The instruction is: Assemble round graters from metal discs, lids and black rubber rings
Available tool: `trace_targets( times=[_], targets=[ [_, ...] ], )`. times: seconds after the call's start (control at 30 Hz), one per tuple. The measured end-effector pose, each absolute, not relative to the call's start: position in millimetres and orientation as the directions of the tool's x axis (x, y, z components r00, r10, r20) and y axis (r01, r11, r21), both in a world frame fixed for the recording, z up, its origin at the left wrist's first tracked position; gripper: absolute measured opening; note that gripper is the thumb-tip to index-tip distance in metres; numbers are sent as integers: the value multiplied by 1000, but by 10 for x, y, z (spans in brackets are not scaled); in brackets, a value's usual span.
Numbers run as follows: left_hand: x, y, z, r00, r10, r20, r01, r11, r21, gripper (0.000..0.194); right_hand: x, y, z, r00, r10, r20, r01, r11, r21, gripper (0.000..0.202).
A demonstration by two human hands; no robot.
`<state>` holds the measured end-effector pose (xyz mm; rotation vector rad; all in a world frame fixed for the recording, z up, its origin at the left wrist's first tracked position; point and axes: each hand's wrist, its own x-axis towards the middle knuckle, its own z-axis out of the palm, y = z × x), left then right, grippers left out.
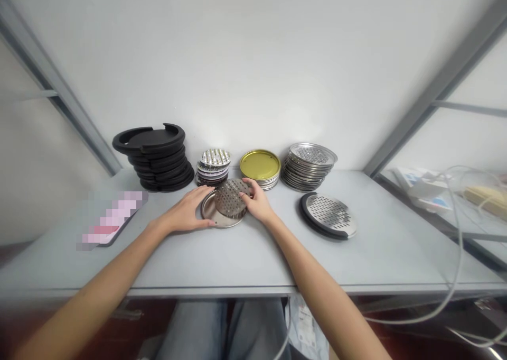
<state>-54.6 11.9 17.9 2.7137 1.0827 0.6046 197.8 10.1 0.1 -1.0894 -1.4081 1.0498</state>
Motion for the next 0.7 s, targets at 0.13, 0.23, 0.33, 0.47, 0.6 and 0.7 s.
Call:
trace_targets(
  times=[0.13,0.23,0.33,0.47,0.6,0.7],
  targets=[
    [-568,121,148,669,705,237,637,-707,306,103,1981,106,-40,-65,975,214,213,223,-951,57],
    [-574,127,116,653,728,210,654,-682,328,104,1998,110,-39,-80,964,254,321,266,-909,48],
    [-569,126,99,643,738,203,658,-669,346,103,2010,103,-22,-109,949,295,437,312,-844,41],
    [-549,114,108,657,721,223,635,-688,351,99,2010,68,1,-139,945,297,572,321,-755,40],
    [-538,103,105,645,736,203,663,-672,330,91,2022,35,20,-172,914,367,713,373,-594,38],
    [-541,96,93,632,751,190,684,-656,318,87,2036,27,32,-224,888,401,764,415,-494,37]
  ],
)
